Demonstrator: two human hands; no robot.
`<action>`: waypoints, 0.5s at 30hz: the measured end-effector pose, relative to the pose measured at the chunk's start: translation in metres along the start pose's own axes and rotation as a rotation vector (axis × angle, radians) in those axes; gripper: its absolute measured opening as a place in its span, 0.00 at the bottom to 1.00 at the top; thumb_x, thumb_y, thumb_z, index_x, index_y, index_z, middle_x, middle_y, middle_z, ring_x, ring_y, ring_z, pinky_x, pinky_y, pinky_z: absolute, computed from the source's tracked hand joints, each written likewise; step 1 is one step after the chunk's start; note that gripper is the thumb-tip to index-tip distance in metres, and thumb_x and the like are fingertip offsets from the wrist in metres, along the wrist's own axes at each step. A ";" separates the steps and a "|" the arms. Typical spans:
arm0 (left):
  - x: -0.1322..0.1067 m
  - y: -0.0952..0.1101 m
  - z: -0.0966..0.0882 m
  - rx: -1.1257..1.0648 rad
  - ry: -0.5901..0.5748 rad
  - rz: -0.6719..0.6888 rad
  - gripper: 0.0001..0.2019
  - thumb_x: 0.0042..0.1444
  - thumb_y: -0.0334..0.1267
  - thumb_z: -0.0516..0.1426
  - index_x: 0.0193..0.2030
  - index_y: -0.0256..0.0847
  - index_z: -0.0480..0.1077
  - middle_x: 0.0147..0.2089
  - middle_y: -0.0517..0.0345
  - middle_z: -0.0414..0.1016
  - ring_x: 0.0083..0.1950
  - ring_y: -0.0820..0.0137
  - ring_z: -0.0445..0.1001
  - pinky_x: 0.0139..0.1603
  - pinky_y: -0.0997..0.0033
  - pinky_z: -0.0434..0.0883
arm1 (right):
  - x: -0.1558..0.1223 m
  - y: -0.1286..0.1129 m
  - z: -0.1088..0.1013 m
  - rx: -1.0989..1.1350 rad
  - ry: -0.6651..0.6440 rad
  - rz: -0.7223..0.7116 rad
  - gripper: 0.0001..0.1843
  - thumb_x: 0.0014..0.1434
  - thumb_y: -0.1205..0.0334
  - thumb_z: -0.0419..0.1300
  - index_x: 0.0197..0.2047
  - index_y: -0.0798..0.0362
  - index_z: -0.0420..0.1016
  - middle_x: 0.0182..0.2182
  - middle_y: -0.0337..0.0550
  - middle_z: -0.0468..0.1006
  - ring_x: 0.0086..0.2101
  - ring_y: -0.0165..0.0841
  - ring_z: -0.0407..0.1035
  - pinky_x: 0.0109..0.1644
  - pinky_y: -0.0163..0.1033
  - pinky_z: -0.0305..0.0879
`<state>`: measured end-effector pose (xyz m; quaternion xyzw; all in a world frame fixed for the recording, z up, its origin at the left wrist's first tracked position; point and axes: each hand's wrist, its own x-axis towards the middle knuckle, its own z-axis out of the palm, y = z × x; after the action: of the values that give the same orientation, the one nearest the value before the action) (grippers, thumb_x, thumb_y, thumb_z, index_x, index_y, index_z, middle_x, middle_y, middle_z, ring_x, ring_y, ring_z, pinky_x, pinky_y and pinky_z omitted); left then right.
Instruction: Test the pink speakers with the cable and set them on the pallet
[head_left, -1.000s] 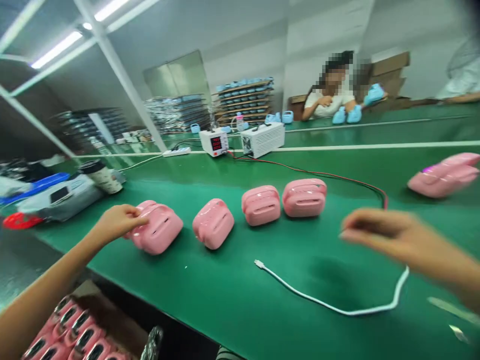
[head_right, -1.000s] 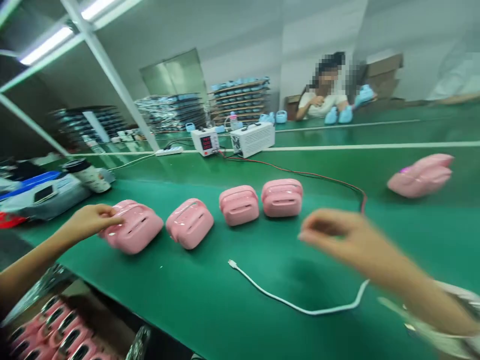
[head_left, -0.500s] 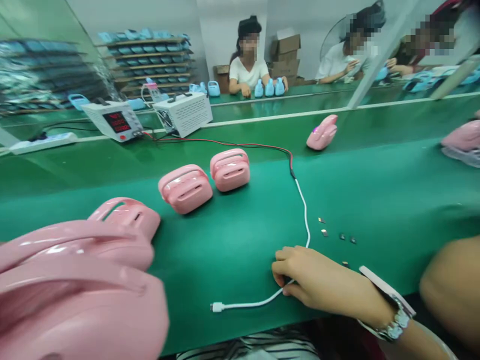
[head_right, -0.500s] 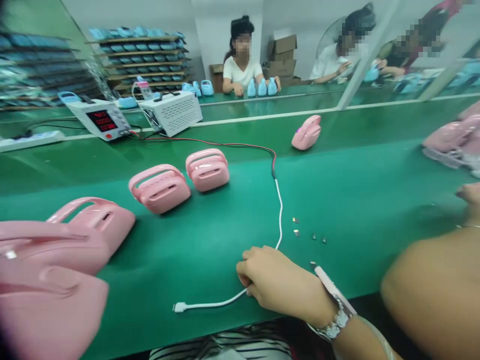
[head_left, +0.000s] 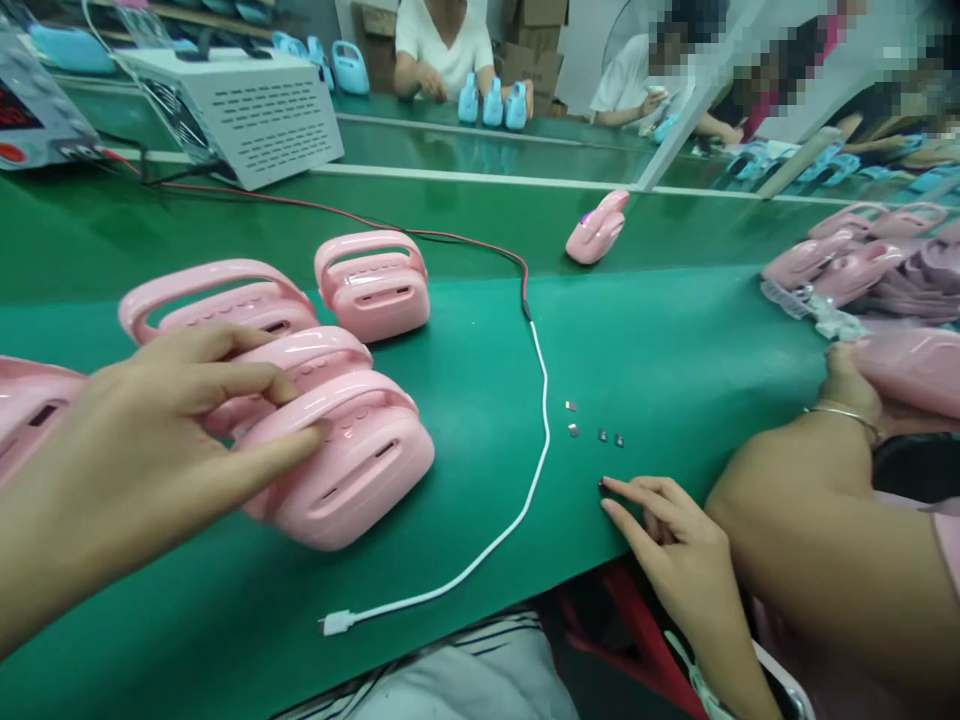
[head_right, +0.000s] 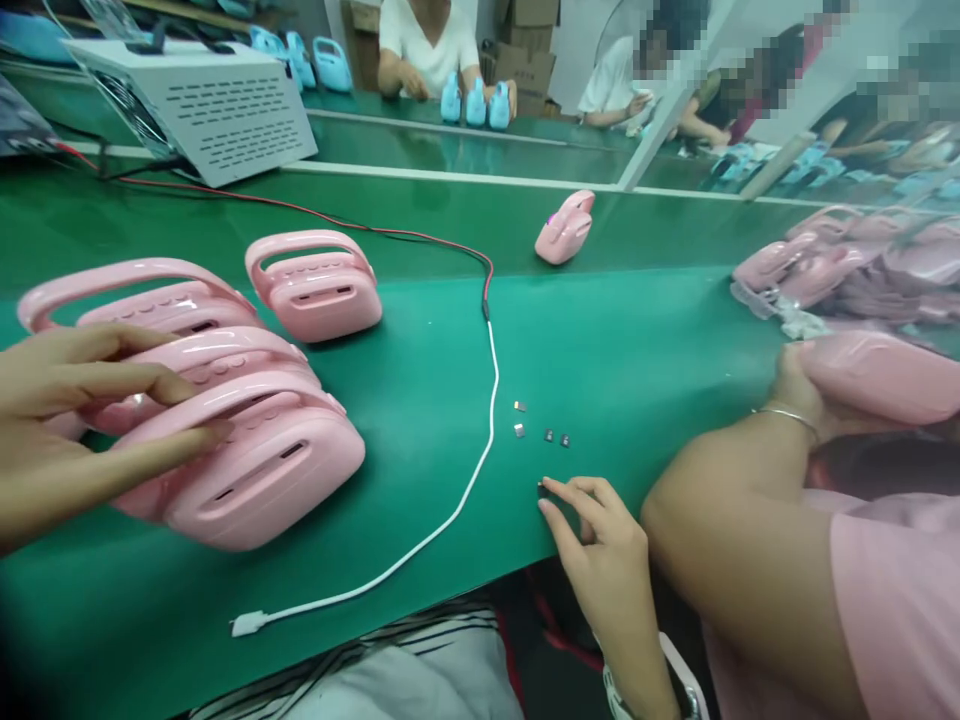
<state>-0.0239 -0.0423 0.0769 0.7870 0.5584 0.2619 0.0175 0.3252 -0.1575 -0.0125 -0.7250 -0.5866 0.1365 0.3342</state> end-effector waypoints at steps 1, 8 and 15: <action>-0.001 0.000 0.000 -0.007 0.016 0.070 0.22 0.49 0.57 0.51 0.28 0.38 0.71 0.43 0.62 0.67 0.51 0.66 0.66 0.54 0.65 0.59 | 0.001 0.000 0.000 -0.003 -0.012 -0.002 0.12 0.57 0.55 0.58 0.38 0.52 0.79 0.34 0.43 0.70 0.19 0.25 0.52 0.25 0.36 0.57; -0.023 0.015 0.003 -0.050 -0.001 0.094 0.16 0.54 0.48 0.54 0.40 0.37 0.68 0.64 0.47 0.56 0.67 0.51 0.49 0.65 0.45 0.48 | 0.003 0.004 0.004 -0.055 0.109 -0.063 0.12 0.56 0.52 0.59 0.31 0.53 0.75 0.34 0.43 0.74 0.30 0.31 0.66 0.36 0.38 0.61; -0.048 0.031 0.024 -0.174 0.209 0.143 0.13 0.46 0.38 0.61 0.40 0.41 0.68 0.69 0.52 0.48 0.71 0.47 0.33 0.67 0.39 0.40 | -0.011 -0.064 0.023 0.415 0.028 0.106 0.07 0.54 0.57 0.63 0.34 0.51 0.77 0.21 0.37 0.76 0.19 0.28 0.69 0.22 0.31 0.66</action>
<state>0.0020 -0.0901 0.0475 0.7887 0.4750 0.3902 0.0086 0.2601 -0.1554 0.0098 -0.6723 -0.5023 0.2615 0.4768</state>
